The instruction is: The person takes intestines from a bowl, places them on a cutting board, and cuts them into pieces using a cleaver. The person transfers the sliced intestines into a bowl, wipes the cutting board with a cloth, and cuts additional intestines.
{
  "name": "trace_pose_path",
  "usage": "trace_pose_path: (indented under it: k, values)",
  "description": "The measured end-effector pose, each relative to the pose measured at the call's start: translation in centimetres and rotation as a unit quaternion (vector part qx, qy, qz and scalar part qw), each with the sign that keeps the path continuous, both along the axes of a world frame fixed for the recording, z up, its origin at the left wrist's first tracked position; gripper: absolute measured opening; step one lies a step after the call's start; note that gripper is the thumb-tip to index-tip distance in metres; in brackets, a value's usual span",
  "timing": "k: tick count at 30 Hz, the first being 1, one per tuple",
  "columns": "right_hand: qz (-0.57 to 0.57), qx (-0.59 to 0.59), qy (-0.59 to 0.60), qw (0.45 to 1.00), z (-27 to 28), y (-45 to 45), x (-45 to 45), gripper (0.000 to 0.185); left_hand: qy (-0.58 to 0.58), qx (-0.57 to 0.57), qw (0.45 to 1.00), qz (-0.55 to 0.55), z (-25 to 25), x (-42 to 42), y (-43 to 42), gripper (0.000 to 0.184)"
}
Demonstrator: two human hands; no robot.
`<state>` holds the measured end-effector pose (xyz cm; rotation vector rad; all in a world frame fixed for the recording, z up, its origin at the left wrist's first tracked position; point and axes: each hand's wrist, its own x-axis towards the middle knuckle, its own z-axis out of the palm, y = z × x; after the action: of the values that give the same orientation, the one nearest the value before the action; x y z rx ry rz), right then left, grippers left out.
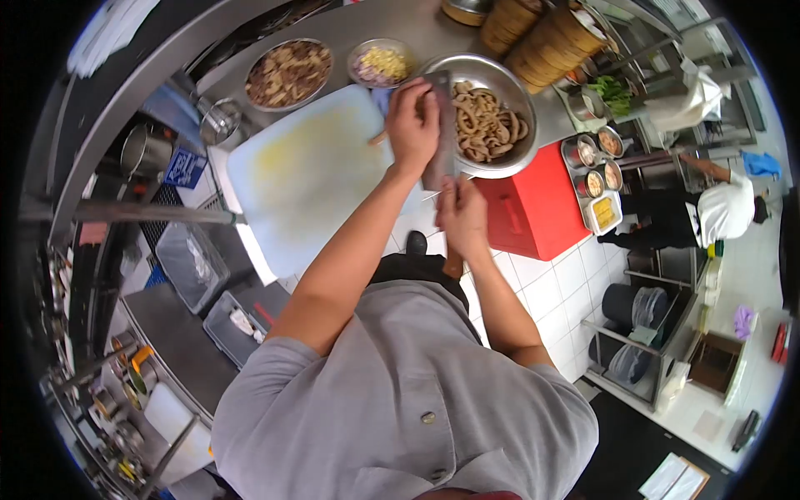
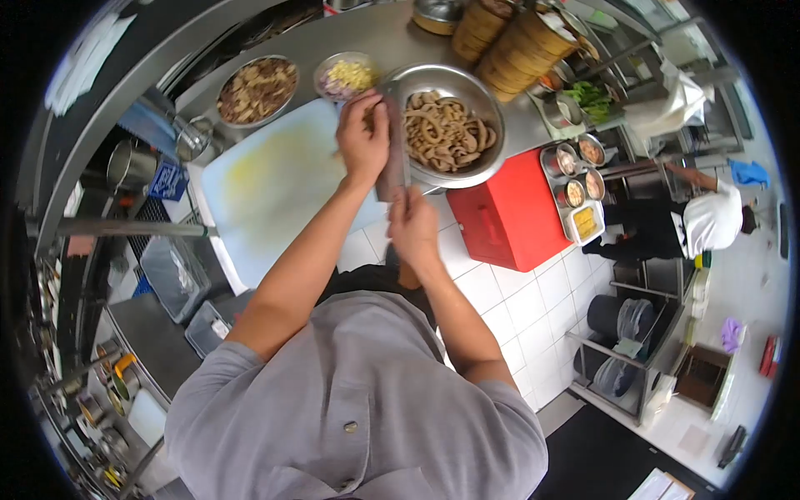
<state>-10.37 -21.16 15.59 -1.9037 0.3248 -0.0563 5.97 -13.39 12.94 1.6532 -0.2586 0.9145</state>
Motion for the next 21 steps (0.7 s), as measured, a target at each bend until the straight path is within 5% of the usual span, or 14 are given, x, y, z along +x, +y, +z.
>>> trace_pose_path:
  k: [4,6,11,14,16,20,21]
  values:
    - [-0.143,-0.118,-0.026,0.982,3.5,-8.3,-0.4,0.027,0.115,0.013,0.985,-0.124,-0.7,4.5,-7.4,0.025]
    - [-0.179,-0.187,-0.058,0.964,3.0,-12.4,-1.7,0.029,0.206,0.106,0.960,-0.157,-2.3,7.0,-7.5,0.035]
    - [-0.235,-0.091,0.004,0.968,0.8,-18.4,-4.9,0.031,0.123,0.299,0.939,-0.114,-7.6,9.7,0.6,0.050]
    - [-0.228,-0.045,0.043,0.972,-0.4,-19.3,-5.2,0.031,0.179,0.289,0.935,-0.104,-8.6,7.9,3.5,0.063]
    - [-0.205,-0.011,0.046,0.978,-2.2,-19.6,-4.7,0.031,0.360,0.231,0.882,-0.199,-9.5,6.7,4.5,0.071]
    - [-0.132,0.026,0.055,0.989,-3.2,-19.0,-2.3,0.031,0.433,0.343,0.809,-0.199,-7.2,6.0,5.4,0.048]
    - [-0.111,0.017,0.057,0.992,-3.2,-18.7,-1.6,0.031,0.388,0.344,0.836,-0.177,-6.1,5.4,5.6,0.040]
